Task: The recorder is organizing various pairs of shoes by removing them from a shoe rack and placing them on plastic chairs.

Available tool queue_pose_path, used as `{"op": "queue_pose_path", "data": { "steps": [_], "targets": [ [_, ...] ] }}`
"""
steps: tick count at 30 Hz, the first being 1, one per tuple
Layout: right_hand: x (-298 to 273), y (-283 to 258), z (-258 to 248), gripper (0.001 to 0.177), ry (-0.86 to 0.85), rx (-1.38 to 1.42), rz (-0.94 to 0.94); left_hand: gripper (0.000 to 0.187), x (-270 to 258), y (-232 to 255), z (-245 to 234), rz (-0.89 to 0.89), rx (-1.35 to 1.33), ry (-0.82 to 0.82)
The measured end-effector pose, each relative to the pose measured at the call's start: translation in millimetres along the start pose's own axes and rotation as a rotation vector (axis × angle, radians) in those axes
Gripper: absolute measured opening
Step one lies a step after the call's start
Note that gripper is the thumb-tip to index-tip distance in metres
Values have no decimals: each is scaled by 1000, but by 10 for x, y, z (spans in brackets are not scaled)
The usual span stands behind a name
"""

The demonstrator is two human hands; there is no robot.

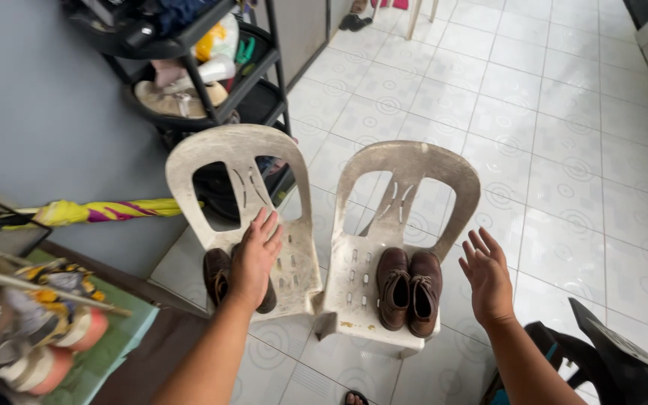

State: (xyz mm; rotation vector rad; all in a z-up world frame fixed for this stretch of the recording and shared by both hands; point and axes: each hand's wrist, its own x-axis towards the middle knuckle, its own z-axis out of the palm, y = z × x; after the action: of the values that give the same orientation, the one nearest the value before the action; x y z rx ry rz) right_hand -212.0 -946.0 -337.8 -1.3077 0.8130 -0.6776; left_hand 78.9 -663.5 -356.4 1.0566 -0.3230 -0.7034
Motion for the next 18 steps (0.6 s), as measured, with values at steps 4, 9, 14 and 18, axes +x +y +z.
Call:
{"op": "queue_pose_path", "data": {
  "steps": [4,9,14,18],
  "targets": [
    [-118,-172,278,72,-67,53,-80,76,-345,581,-206,59,38,41],
    [-365,-425,715,72,-122,57,-116,74,-793,1172,-511,170,11,58],
    [-586,-626,1288,72,-221,141,-222,73,-1366,1832,-860,283,50,65],
    [-970,-1020,2060,70,-348,134,-313,71,-1935,2501,-1123,372,142,86]
  ]
}}
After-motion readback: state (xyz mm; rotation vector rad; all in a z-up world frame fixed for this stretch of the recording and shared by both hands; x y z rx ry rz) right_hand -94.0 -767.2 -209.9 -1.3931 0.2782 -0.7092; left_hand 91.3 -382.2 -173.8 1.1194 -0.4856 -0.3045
